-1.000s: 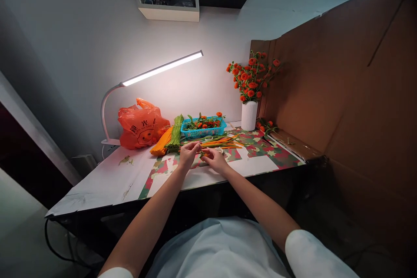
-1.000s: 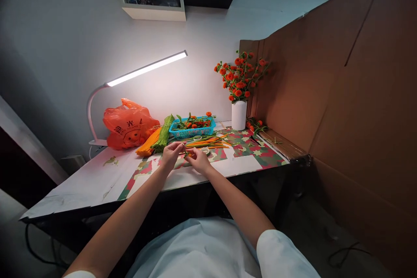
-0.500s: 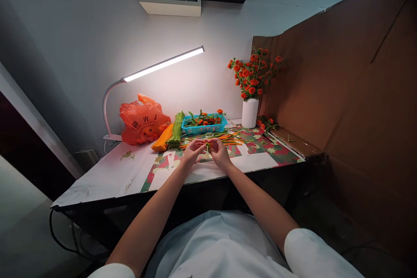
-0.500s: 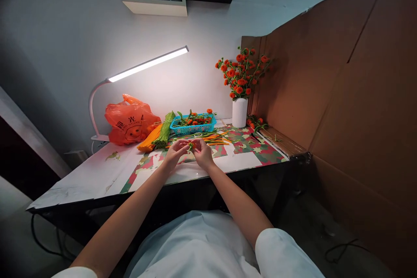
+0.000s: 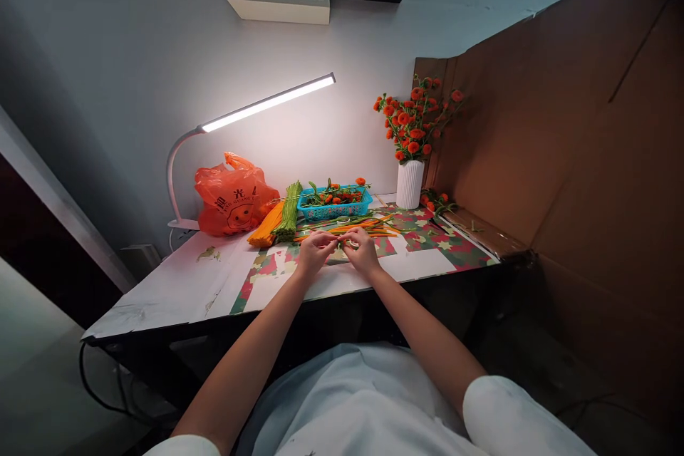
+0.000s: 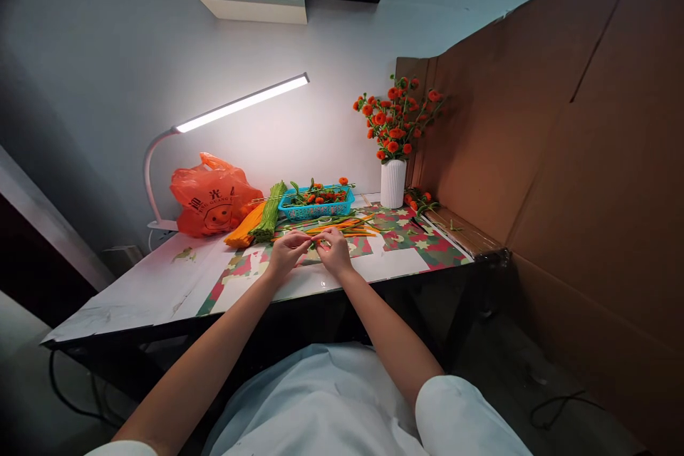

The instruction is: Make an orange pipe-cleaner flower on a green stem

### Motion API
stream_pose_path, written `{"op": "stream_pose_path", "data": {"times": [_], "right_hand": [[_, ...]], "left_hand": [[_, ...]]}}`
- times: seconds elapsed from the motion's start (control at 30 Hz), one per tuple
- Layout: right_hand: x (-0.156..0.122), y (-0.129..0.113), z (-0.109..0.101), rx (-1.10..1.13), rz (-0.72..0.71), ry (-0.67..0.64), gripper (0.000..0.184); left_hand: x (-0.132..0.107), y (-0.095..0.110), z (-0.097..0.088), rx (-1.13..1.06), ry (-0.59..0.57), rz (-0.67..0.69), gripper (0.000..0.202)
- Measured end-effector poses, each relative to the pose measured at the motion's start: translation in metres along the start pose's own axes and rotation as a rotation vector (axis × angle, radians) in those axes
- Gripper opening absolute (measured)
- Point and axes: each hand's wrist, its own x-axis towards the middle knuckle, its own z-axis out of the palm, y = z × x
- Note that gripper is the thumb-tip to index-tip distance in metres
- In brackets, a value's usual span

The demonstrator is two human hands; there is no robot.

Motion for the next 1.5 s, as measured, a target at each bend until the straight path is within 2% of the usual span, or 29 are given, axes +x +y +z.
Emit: {"op": "stream_pose_path", "data": {"times": [0.17, 0.37, 0.6, 0.77, 0.97, 1.17, 1.37, 1.5], "right_hand": [[-0.0012, 0.0017, -0.0001, -0.043, 0.06, -0.056, 0.018], [-0.0013, 0.002, -0.0032, -0.222, -0.037, -0.165, 0.017], [-0.0002, -0.0049, -0.0067, -0.435, -0.075, -0.276, 0.015], [-0.0002, -0.0056, -0.0066, -0.424, -0.045, -0.262, 0.014], [-0.0008, -0.0033, -0.0057, -0.406, -0.04, -0.233, 0.016], [-0.0006, -0.0018, -0.0045, -0.365, -0.025, -0.214, 0.016], [0.0003, -0.002, -0.0035, -0.357, -0.008, -0.198, 0.018], [-0.0003, -0.0018, -0.0035, -0.359, 0.006, -0.21, 0.017]], "left_hand": [[0.0002, 0.0002, -0.0004, 0.148, -0.001, 0.048, 0.013], [0.0008, -0.0018, -0.0023, 0.203, -0.026, -0.026, 0.013], [0.0011, -0.0016, -0.0024, 0.213, -0.071, -0.023, 0.011], [0.001, 0.001, -0.0021, 0.22, -0.045, -0.007, 0.011], [-0.0003, 0.0008, -0.0014, 0.117, -0.032, -0.089, 0.016], [-0.0002, -0.0012, 0.0001, 0.121, -0.014, -0.091, 0.016], [-0.0011, -0.0034, 0.0018, 0.025, 0.002, -0.187, 0.022], [-0.0004, -0.0042, 0.0018, -0.007, -0.032, -0.288, 0.025]]}}
